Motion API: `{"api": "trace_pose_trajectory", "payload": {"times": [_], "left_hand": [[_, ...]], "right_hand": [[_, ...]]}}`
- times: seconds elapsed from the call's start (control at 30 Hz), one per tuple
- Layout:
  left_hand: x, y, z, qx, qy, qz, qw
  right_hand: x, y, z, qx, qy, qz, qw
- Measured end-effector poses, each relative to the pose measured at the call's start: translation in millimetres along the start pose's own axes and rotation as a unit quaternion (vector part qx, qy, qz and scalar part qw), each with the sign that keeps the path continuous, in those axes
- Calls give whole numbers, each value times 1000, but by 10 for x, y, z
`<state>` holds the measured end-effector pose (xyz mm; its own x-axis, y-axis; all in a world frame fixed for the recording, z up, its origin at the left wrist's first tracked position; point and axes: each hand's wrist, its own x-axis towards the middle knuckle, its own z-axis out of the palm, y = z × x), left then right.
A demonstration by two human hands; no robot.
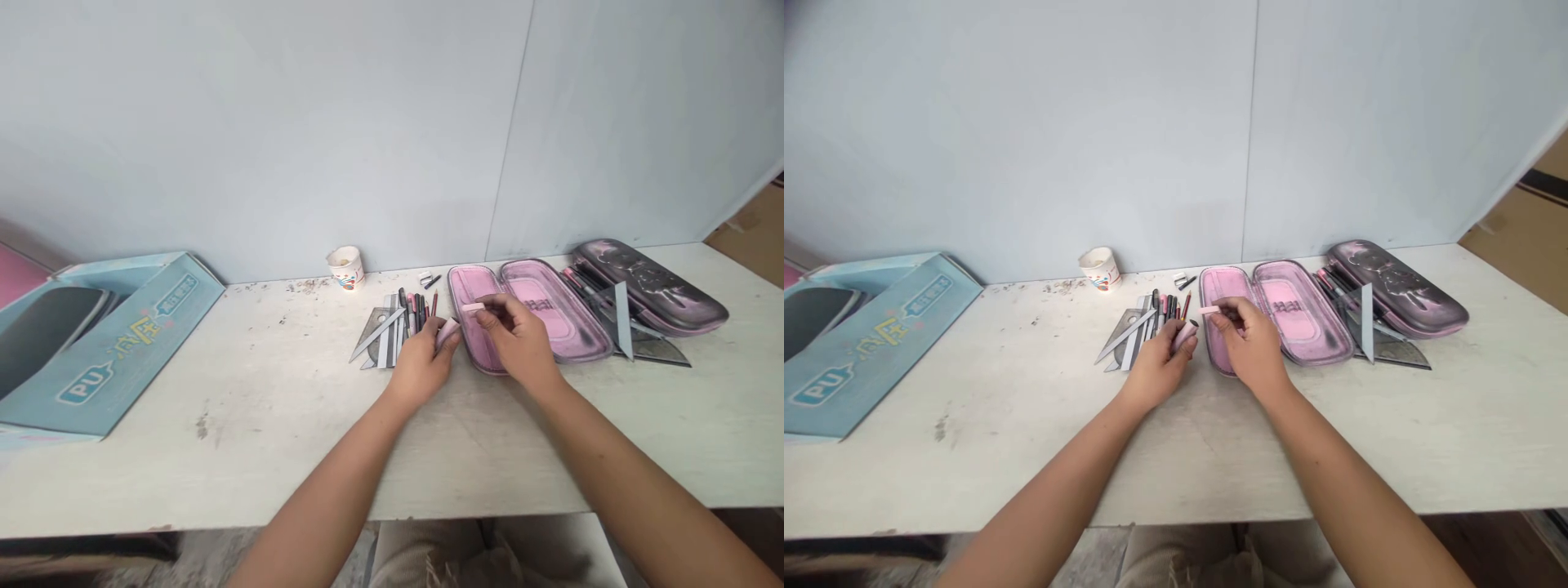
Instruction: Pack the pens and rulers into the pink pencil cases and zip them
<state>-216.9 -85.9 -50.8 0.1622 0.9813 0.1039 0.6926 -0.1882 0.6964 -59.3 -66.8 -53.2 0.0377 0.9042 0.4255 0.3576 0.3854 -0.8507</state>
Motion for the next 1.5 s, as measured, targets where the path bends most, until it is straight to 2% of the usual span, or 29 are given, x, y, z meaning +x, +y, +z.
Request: {"api": "trace_pose_trajectory", "payload": {"times": [0.1,0.27,0.5,0.8,0.97,1.27,1.37,1.5], "left_hand": [[1,10,-7,6,-16,18,1000],[-8,14,27,31,-16,50,998],[5,-15,43,18,-10,31,999],[-3,11,39,57,-8,39,998],[-18,33,44,80,6,15,997],[-29,81,64,54,29,7,998],[-26,39,84,18,48,-3,999],[-3,6,61,-83,76,1,994]], "right_hand": [[0,13,16,-11,-23,-11,1000],[-25,14,50,-29,-26,-12,999],[-23,34,37,-56,-33,-46,997],[-39,35,48,-65,-27,-45,996],[-42,38,51,-58,-34,-41,997],[-115,-40,108,-72,-39,-49,995],[-126,-46,121,-32,-67,-56,996],[-95,-33,107,58,-113,-53,991]]}}
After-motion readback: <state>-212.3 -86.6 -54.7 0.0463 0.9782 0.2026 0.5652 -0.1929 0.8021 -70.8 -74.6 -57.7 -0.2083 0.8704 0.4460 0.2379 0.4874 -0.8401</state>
